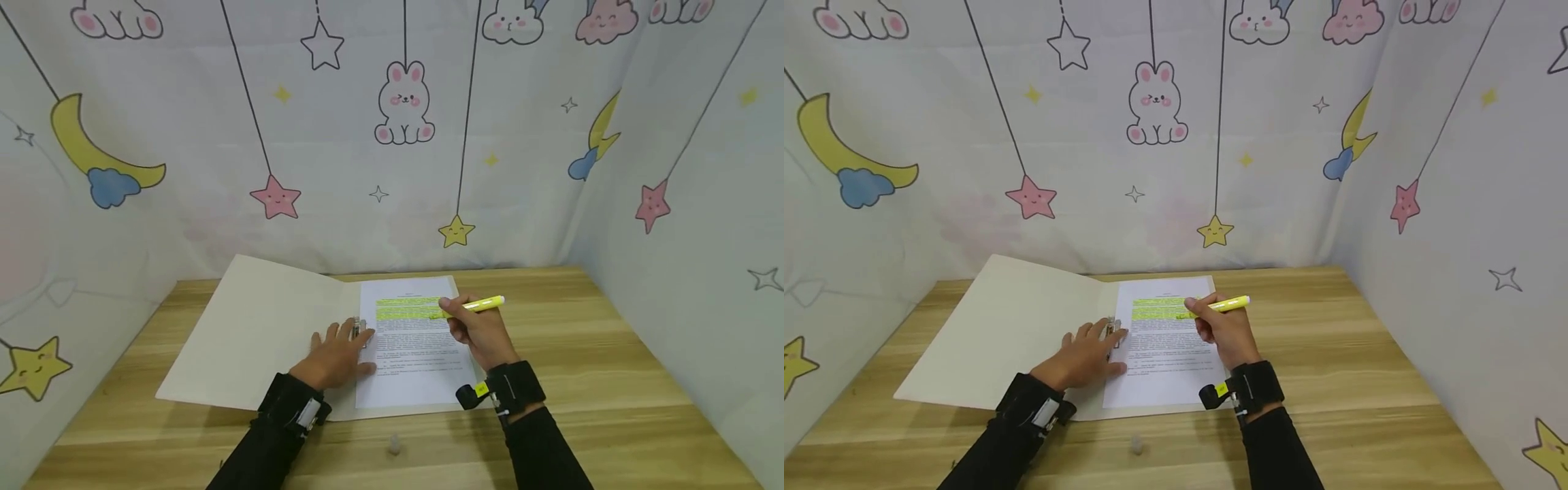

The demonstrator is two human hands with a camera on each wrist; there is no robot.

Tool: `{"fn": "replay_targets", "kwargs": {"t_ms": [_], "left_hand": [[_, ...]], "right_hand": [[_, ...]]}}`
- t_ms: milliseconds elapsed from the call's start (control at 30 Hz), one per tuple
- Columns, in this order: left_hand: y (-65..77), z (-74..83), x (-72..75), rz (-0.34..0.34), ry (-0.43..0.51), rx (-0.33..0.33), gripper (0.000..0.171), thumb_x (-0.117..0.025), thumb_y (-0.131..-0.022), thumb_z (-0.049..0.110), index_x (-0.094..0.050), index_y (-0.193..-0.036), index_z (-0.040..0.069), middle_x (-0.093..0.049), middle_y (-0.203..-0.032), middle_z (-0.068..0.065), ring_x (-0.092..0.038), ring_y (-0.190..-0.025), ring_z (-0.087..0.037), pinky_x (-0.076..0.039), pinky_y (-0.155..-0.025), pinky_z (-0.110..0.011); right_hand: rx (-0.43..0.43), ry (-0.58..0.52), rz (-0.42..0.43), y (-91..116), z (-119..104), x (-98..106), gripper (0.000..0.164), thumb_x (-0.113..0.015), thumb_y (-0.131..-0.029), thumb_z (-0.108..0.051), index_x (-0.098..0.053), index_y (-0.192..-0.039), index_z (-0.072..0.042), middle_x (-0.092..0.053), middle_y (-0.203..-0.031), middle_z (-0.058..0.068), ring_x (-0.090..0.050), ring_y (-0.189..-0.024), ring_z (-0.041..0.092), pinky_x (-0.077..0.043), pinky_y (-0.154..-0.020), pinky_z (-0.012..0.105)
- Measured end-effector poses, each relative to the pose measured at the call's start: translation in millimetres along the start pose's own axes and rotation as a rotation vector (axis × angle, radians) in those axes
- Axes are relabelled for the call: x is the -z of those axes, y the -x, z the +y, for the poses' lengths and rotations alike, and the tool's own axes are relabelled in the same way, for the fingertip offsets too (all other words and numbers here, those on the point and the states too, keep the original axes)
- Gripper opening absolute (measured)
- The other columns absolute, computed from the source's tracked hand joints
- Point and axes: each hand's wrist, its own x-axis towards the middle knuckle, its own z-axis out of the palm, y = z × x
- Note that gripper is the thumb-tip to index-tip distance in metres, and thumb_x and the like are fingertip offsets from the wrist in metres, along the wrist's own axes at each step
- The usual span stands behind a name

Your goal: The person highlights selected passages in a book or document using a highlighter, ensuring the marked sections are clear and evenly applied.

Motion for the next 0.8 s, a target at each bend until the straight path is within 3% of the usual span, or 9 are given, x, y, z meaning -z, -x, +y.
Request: {"fn": "replay_targets", "kwargs": {"t_ms": [100,167,500,800], "left_hand": [[-1.5,-6.4,-5.5,-0.054,0.007,0.015,0.064,-0.064,-0.092,0.051,-0.044,-0.149,0.031,-0.025,-0.160,-0.021,-0.028,-0.141,-0.047,-0.018,-0.109,-0.077],[-1.2,-7.7,-8.0,-0.073,-0.002,0.022,0.062,-0.062,-0.092,0.054,-0.043,-0.149,0.036,-0.022,-0.161,-0.021,-0.028,-0.142,-0.048,-0.015,-0.109,-0.078],[1.4,9.8,-19.4,-0.098,-0.072,0.026,0.062,-0.058,-0.091,0.061,-0.044,-0.148,0.041,-0.024,-0.161,-0.020,-0.031,-0.140,-0.049,-0.021,-0.107,-0.078],[2.9,13.2,-13.2,-0.071,-0.112,0.035,0.062,-0.059,-0.089,0.063,-0.045,-0.146,0.042,-0.027,-0.160,-0.018,-0.036,-0.138,-0.044,-0.027,-0.105,-0.077]], "right_hand": [[-0.013,0.010,0.000,-4.1,4.2,-6.0,0.009,-0.072,-0.092,-0.011,-0.069,-0.087,-0.004,-0.060,-0.067,0.003,-0.052,-0.055,0.012,-0.044,-0.046,0.018],[-0.018,0.020,0.005,-7.5,7.7,-10.6,0.005,-0.070,-0.092,-0.007,-0.068,-0.089,-0.003,-0.061,-0.069,0.004,-0.053,-0.057,0.013,-0.045,-0.048,0.019],[-0.122,0.164,0.070,-30.8,34.7,-40.5,0.018,-0.075,-0.087,-0.014,-0.061,-0.078,-0.008,-0.058,-0.062,0.002,-0.052,-0.053,0.014,-0.042,-0.051,0.025],[-0.153,0.276,0.082,-61.8,54.5,-72.8,0.018,-0.079,-0.084,-0.014,-0.061,-0.082,-0.010,-0.060,-0.061,0.000,-0.053,-0.051,0.011,-0.041,-0.047,0.025]]}}
